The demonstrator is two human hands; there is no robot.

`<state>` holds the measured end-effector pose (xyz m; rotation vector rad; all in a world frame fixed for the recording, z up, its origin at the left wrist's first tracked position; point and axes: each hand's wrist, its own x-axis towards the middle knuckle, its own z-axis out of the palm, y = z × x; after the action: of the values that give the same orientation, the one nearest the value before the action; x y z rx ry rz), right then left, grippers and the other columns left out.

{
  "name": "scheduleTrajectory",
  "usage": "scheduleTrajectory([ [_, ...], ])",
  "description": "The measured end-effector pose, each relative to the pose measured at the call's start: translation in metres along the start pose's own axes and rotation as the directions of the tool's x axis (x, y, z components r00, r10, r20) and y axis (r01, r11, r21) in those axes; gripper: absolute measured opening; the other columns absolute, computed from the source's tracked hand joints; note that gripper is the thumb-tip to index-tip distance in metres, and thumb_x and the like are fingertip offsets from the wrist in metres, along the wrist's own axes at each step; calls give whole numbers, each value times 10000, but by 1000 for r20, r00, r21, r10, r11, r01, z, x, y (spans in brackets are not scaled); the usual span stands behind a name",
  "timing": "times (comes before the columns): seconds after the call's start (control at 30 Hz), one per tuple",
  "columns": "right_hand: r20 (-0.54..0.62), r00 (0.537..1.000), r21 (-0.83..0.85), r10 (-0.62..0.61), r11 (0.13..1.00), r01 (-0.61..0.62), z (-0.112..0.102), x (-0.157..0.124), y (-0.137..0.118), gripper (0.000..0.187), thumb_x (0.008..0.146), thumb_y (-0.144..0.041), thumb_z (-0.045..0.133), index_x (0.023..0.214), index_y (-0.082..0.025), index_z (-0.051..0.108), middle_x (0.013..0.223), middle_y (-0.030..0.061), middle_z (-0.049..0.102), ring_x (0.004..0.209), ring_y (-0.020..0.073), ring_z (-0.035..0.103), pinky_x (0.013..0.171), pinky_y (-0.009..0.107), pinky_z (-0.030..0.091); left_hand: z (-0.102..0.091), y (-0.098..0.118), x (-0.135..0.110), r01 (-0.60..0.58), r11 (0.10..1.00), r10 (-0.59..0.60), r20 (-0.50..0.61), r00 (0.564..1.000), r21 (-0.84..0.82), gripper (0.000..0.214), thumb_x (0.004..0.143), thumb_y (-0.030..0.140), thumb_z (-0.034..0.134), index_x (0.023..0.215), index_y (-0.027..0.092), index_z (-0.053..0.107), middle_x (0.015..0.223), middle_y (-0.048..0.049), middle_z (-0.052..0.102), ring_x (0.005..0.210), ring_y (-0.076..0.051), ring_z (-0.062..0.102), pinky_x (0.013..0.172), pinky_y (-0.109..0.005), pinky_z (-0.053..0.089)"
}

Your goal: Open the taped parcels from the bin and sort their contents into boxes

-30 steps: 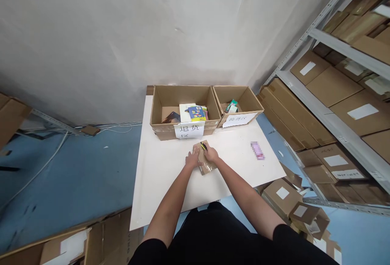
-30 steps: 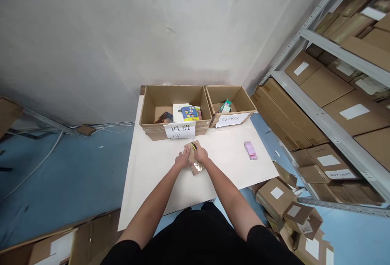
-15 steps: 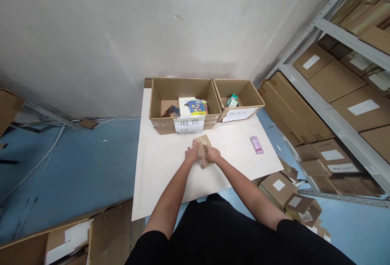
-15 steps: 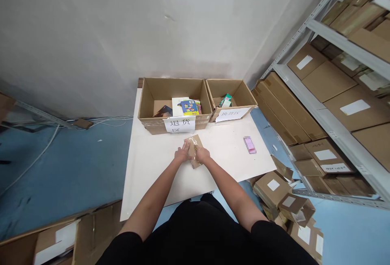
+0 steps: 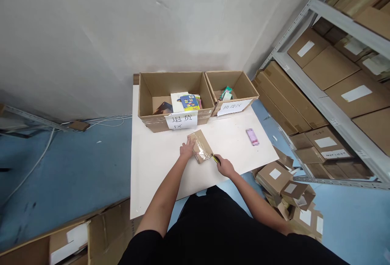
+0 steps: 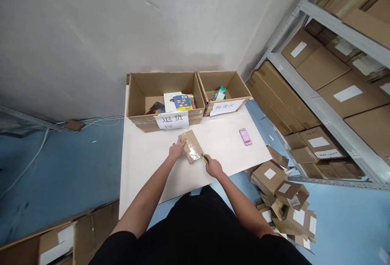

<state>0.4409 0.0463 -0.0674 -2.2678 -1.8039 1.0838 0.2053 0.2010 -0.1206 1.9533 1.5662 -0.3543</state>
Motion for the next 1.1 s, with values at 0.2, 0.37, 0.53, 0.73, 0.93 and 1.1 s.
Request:
scheduleTrajectory([
  [0.2, -179, 961, 138, 209, 973, -186, 7, 54, -16, 805, 1007, -534, 540, 1665, -224, 196, 1339, 170, 672, 1171, 322, 680, 921, 382, 493, 20, 34, -20, 113, 993, -110, -115, 987, 18, 1033, 882, 735, 576, 1705, 305, 123, 1783, -148, 39, 1380, -423, 466, 1063, -532, 489],
  [0.37, -184, 958, 244, 221, 954, -173, -15, 109, -11, 905, 866, -405, 774, 1616, -254, 290, 1305, 135, 694, 1177, 312, 684, 936, 371, 512, 59, 72, -49, 254, 967, -251, -165, 954, 2, 1094, 922, 770, 471, 1681, 48, 154, 1630, -354, 302, 1380, -464, 475, 1012, -506, 523],
  [0.53, -118, 988, 462, 103, 886, -38, -31, 126, 18, 803, 820, -503, 799, 1498, -265, 443, 1209, 76, 719, 983, 243, 729, 786, 316, 570, 73, 81, -74, 306, 948, -284, -206, 936, 86, 895, 971, 590, 516, 1664, 84, 259, 1513, -308, 507, 1380, -458, 482, 1010, -536, 520],
  [0.73, 36, 998, 690, 50, 722, -61, -20, 103, 64, 396, 991, -603, 484, 1033, -222, 587, 632, -59, 624, 422, 122, 567, 466, 218, 466, 48, 83, -56, 61, 992, -41, -176, 983, 111, 758, 1011, 450, 480, 1694, 259, 213, 1767, -110, 208, 1627, -372, 124, 1260, -550, 291],
  [0.93, 105, 994, 744, -23, 666, -63, -21, 97, 84, 376, 973, -600, 545, 870, -242, 494, 521, -98, 546, 373, 100, 502, 423, 189, 429, 47, 91, -34, 87, 985, -68, -131, 989, 147, 700, 1049, 531, 360, 1695, 319, 195, 1776, -81, 177, 1634, -354, 123, 1274, -585, 246],
  [1.1, 143, 986, 736, -83, 675, -50, -29, 107, 82, 368, 978, -571, 572, 836, -243, 487, 504, -93, 543, 365, 100, 489, 410, 193, 414, 61, 104, -31, 168, 970, -139, -165, 976, 176, 703, 1056, 536, 351, 1699, 311, 177, 1779, -99, 160, 1632, -361, 130, 1261, -575, 274],
])
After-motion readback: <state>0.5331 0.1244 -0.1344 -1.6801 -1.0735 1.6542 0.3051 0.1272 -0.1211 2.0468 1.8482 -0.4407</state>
